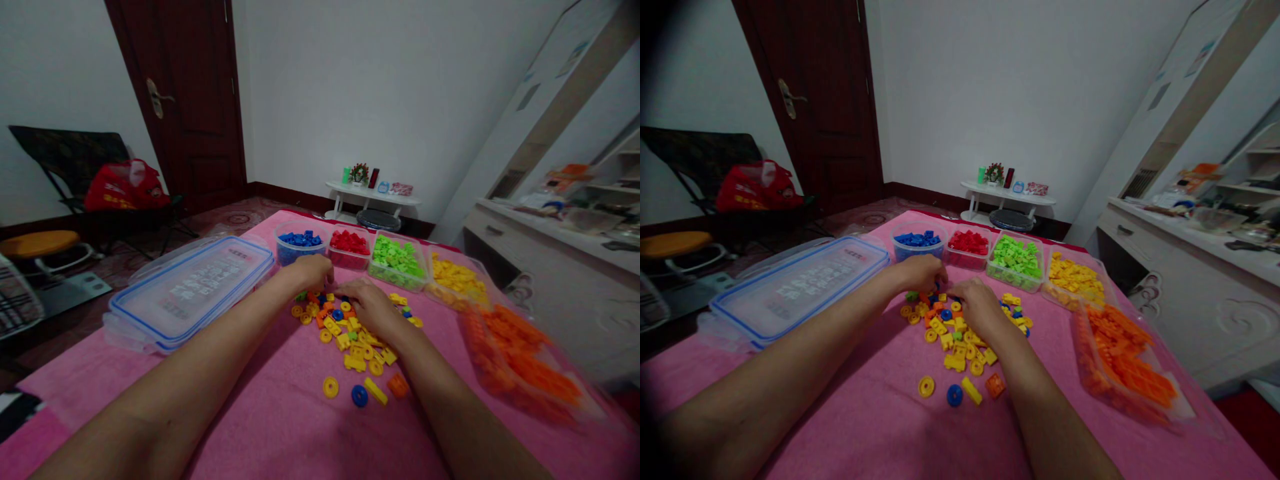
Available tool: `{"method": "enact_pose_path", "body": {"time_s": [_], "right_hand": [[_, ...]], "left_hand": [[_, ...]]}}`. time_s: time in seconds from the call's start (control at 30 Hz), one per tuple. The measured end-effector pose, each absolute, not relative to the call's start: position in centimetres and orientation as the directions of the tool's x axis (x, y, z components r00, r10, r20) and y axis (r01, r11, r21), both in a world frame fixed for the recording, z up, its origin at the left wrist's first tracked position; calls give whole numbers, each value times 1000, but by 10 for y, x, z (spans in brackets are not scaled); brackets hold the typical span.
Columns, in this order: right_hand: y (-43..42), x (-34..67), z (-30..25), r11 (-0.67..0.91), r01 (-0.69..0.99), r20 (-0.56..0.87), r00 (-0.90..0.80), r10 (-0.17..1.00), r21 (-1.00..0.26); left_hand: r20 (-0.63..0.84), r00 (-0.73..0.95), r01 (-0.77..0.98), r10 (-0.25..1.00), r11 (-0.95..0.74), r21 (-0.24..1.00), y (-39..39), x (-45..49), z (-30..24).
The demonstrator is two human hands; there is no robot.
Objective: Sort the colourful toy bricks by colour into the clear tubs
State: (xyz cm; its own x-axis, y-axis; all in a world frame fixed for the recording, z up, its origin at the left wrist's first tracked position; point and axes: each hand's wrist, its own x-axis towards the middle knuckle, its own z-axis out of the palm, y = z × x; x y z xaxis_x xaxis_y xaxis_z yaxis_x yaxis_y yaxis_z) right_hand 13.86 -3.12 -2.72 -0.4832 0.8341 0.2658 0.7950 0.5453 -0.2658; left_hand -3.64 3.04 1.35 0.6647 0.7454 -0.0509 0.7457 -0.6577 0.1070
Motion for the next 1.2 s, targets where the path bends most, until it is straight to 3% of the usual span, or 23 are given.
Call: {"method": "enact_pose_path", "body": {"time_s": [0.27,0.4,0.53,0.7,0.83,0.97,1.07,1.2], "right_hand": [[-36,137,-24,379,868,218,-322,921,-320],[-37,138,-12,355,882,308,-260,915,-310],[-47,126,3,424,855,315,-331,889,-299],[-61,108,3,361,918,127,-343,931,-166],[-64,104,0,316,948,100,-310,945,-41],[-64,104,2,305,952,88,-304,949,2],[-63,108,4,275,961,61,-273,960,-33],[-56,120,7,253,951,93,-240,966,-179]], "left_hand": [[-55,651,756,757,-640,139,28,-35,13],[38,709,691,705,-704,164,26,-39,24],[-134,748,663,650,-727,178,17,-38,36],[-259,613,771,747,-636,-10,2,-28,40],[-257,571,799,780,-600,-44,0,-24,39],[-223,548,821,806,-569,-42,0,-23,36],[-218,516,842,828,-537,-46,1,-21,31],[-179,512,844,840,-531,-78,2,-20,25]]}}
